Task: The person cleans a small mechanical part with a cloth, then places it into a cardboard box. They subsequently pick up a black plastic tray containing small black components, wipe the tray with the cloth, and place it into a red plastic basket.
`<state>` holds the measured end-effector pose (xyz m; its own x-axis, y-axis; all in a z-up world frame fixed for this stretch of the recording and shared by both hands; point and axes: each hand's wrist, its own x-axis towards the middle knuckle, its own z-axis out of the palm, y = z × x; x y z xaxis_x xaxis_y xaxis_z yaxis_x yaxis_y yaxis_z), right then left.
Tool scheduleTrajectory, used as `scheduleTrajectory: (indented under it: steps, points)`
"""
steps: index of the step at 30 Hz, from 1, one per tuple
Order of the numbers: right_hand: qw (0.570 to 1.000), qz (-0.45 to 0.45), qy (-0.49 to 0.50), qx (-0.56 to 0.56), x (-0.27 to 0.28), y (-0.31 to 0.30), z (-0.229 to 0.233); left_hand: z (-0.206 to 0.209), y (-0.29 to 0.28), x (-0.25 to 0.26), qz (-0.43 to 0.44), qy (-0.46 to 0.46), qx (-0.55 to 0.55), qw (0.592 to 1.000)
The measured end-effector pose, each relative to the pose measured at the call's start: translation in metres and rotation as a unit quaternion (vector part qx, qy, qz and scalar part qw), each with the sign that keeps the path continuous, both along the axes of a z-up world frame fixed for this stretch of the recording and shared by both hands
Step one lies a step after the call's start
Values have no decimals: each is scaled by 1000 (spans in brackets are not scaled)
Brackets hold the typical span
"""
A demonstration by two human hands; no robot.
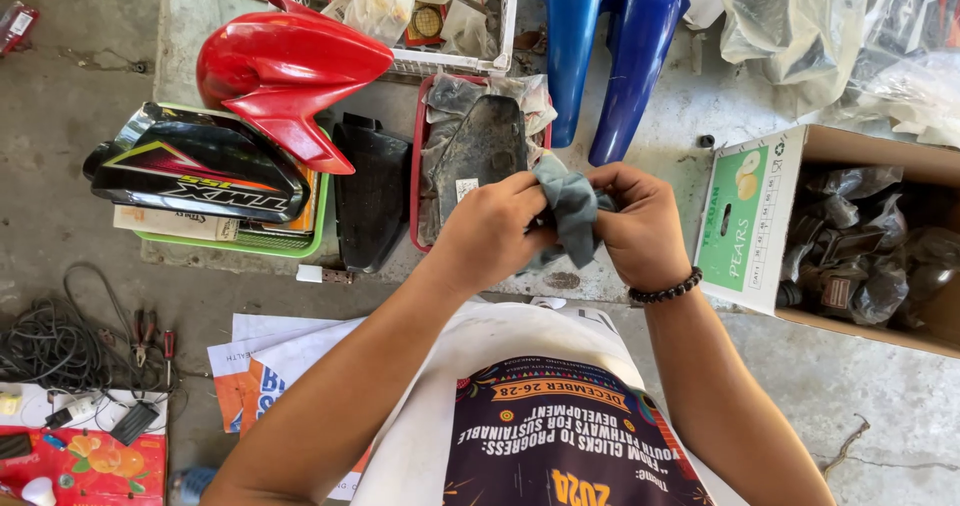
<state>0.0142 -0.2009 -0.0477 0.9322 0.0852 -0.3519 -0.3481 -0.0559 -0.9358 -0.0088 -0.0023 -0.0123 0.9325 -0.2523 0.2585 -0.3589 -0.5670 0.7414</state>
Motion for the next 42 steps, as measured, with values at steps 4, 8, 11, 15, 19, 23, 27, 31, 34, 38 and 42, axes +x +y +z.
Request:
scheduleTrajectory:
  steps: [4,8,11,15,19,23,27,31,34,38,42]
  points:
    - [999,-29,22,-7,4,-2,-14,-18,13,-3,-44,22,-35,998]
    - [993,-112,38,6,9,-8,-28,-46,23,-4,-17,71,-48,996]
    - [990,-137,40,-11,20,-13,-41,-67,30,8,3,90,-45,995]
    - [987,-137,72,-43,27,-21,-80,-117,34,19,27,161,2,987]
    - [985,-120,95,-74,35,-17,-130,-184,26,29,43,215,37,975]
    - [976,-71,134,-157,35,-3,-169,-231,20,29,62,270,77,958]
    - [964,-53,155,-211,35,5,-195,-270,13,42,89,270,95,954]
    - [958,-46,166,-231,34,2,-203,-296,6,48,116,287,110,945]
    - [957,-45,167,-231,31,-4,-218,-315,1,48,114,306,113,938]
    - [956,-41,175,-232,30,-7,-217,-330,-5,50,107,329,139,928]
    - [955,-35,179,-232,26,-14,-224,-336,-8,51,115,320,152,928]
